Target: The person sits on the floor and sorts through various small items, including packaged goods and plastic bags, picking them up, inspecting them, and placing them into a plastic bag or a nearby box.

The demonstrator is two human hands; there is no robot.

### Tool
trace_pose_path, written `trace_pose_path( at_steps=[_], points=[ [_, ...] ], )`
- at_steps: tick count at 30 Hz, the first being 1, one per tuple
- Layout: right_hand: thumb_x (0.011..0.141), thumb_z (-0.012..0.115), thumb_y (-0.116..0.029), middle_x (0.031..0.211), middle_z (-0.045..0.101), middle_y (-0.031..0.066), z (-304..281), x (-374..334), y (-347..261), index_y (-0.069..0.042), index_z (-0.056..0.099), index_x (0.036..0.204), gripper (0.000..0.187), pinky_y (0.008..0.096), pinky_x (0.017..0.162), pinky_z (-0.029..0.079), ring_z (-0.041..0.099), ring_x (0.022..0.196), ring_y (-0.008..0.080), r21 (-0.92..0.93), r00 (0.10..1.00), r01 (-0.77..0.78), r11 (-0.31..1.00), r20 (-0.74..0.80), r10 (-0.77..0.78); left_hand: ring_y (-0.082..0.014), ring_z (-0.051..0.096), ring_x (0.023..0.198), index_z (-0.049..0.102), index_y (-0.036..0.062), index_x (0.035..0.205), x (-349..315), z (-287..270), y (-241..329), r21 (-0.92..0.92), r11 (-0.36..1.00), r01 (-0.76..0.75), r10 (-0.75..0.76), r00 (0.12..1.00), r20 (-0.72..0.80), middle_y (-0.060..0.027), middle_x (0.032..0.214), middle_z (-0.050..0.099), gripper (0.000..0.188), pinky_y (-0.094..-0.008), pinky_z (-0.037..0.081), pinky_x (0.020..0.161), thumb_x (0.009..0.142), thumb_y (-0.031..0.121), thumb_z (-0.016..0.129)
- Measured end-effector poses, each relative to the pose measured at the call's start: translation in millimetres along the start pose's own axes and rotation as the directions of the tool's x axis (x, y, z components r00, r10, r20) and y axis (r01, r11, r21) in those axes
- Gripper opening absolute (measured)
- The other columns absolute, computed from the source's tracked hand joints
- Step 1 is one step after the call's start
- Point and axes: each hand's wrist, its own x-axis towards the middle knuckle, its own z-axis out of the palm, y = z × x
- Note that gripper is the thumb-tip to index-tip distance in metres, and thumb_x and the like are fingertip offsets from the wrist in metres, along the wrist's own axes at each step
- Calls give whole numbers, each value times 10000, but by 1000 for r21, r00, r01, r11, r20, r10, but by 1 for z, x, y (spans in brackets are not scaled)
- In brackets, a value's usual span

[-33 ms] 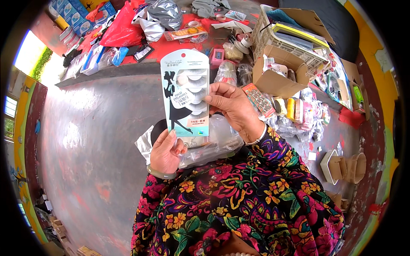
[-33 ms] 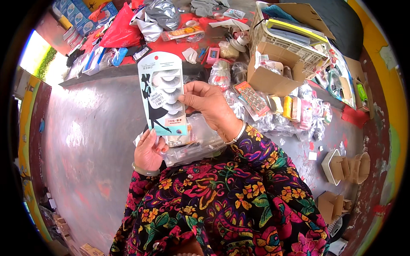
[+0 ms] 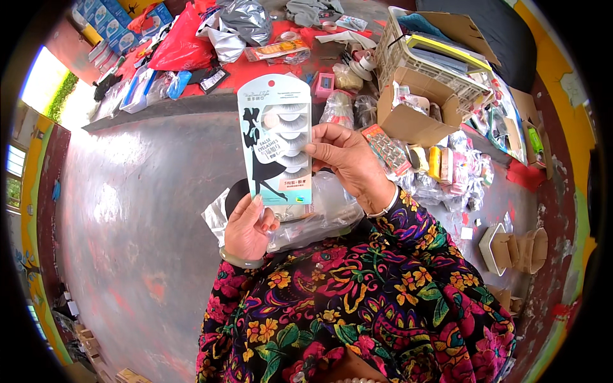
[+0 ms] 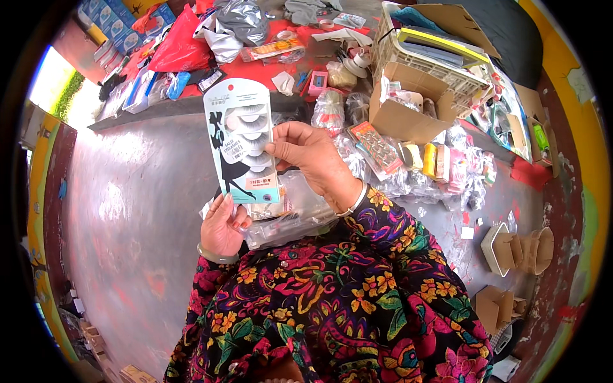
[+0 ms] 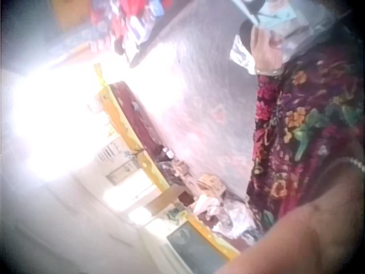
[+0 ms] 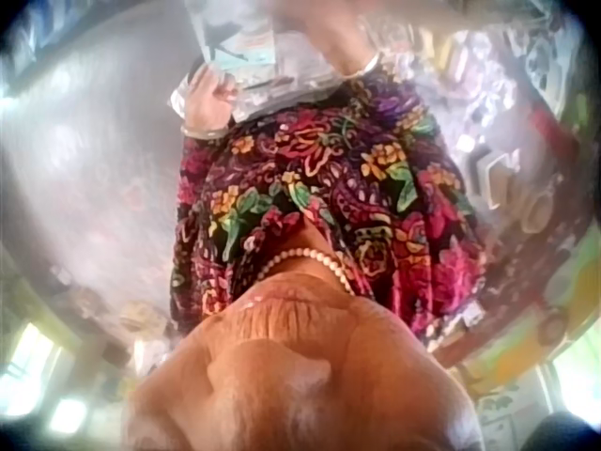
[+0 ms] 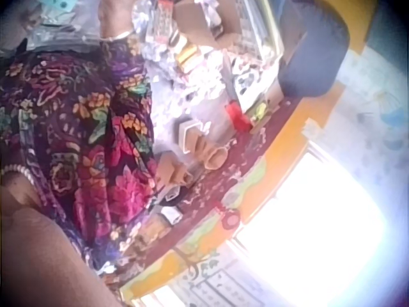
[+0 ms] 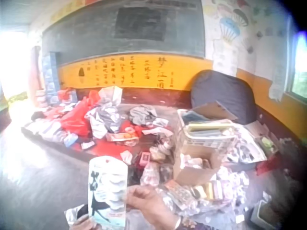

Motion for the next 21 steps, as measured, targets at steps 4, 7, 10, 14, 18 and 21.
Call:
trace_pose_path(
  at_steps=[4,7,10,14,18,21],
  points=[
    [800,632,-111,822,595,-12,5,-2,-5,-26,594,895,133,203,592,439,533,725,56,-42,1000,11,999,30,-10,-93,381,569,546,54,982,-1,-2,0,1,1000,-9,9,999,34,24,760,490,148,-269,348,576,914,140,445],
    [806,622,-115,827,594,-14,3,-2,-7,-30,592,908,136,205,583,440,535,726,56,-65,1000,-2,998,26,4,-92,378,567,538,53,975,1,-2,-1,24,999,-21,20,998,54,2,837,540,156,-262,346,573,919,152,431],
    [815,606,-119,830,595,-17,-3,-2,-8,-36,589,919,135,206,578,438,536,723,56,-49,1000,13,999,4,-13,-99,399,578,541,24,961,1,9,2,76,997,-34,33,999,13,-36,838,542,170,-281,375,593,905,164,463],
    [814,587,-94,818,593,-5,-26,-10,-45,-56,577,920,113,210,568,434,545,696,76,34,954,237,971,-197,-226,-89,418,604,497,-20,1144,-7,13,9,148,986,-70,68,997,22,-151,1031,564,335,-282,408,606,904,210,449],
    [804,575,-71,778,579,41,-125,-27,-70,-55,558,916,115,242,572,451,554,682,135,41,713,598,800,-484,-508,-95,404,611,500,-13,1107,-14,10,18,236,963,-131,99,985,142,-119,998,556,330,-276,382,612,909,236,409],
    [805,569,-83,719,547,41,-184,-69,-77,-43,524,852,76,252,584,460,537,641,153,47,604,628,777,-660,-448,-103,409,618,506,-13,1077,-19,13,22,279,952,-128,85,983,162,-111,969,554,313,-282,377,621,907,230,405]
  ],
)
